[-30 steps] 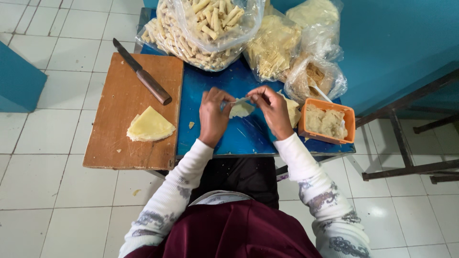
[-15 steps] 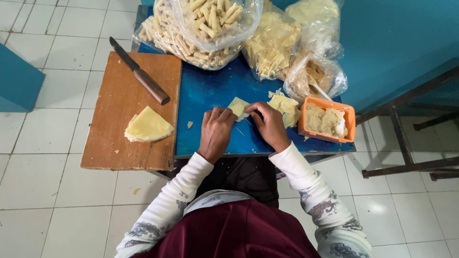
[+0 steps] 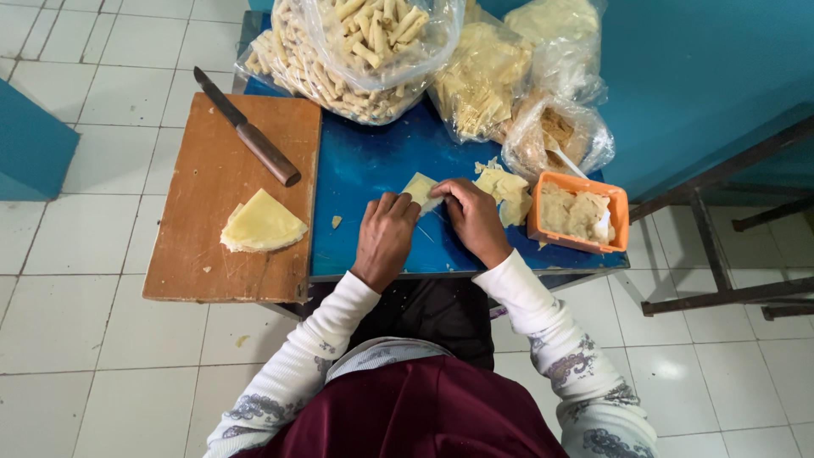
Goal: The person folds and stacks thin yellow pastry sheets on a blue table, pressing pieces together and adding filling from an orange container with a spoon, building a long layered strip of snack pieces while finished rolled snacks sit in plastic bags nearby.
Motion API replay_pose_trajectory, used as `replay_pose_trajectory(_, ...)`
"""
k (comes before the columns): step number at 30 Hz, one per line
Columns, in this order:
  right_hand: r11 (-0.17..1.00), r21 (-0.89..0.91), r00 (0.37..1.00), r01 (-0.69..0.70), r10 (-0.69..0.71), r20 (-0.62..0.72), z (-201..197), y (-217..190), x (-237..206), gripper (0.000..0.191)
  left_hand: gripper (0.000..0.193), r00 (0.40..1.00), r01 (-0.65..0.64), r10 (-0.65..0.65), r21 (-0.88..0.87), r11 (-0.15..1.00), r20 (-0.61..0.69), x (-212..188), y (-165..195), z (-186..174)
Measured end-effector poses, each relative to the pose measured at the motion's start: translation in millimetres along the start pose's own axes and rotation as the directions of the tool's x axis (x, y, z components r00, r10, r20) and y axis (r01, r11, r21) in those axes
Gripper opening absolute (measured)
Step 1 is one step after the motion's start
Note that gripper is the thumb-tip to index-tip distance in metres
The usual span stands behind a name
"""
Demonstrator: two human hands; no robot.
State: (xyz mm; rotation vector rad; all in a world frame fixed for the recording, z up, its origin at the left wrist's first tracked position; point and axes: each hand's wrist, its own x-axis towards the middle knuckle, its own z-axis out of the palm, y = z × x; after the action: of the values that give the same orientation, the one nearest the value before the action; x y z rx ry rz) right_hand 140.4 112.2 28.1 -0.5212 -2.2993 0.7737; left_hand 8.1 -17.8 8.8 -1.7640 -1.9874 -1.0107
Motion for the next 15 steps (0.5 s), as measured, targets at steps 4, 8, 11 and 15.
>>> replay_pose_trajectory(4,0.999,-0.023,1.0,0.022,-0.023,-0.018,0.9,-3.4,-2.5,0.033,0.024,0.999,-0.012,0.011,0.044,0.999,0.037,0.1,6.5,-5.7)
replay_pose_trajectory(8,0.986,-0.141,0.99,0.09,-0.104,-0.098,-9.6,-12.8,-8.9,0.028,0.03,0.998,-0.035,0.03,0.083,0.996,0.057,-1.0,10.9,-10.7)
replay_pose_trajectory(11,0.942,-0.318,0.97,0.104,-0.167,-0.176,-48.0,-19.2,-22.8,0.034,0.03,0.997,-0.042,0.035,0.114,0.993,0.065,-2.4,11.1,-11.0)
replay_pose_trajectory(15,0.764,-0.645,0.999,-0.027,0.009,-0.031,-125.3,-17.2,-48.2,0.038,0.03,0.997,-0.052,0.043,0.134,0.99,0.066,-4.5,8.8,-8.5)
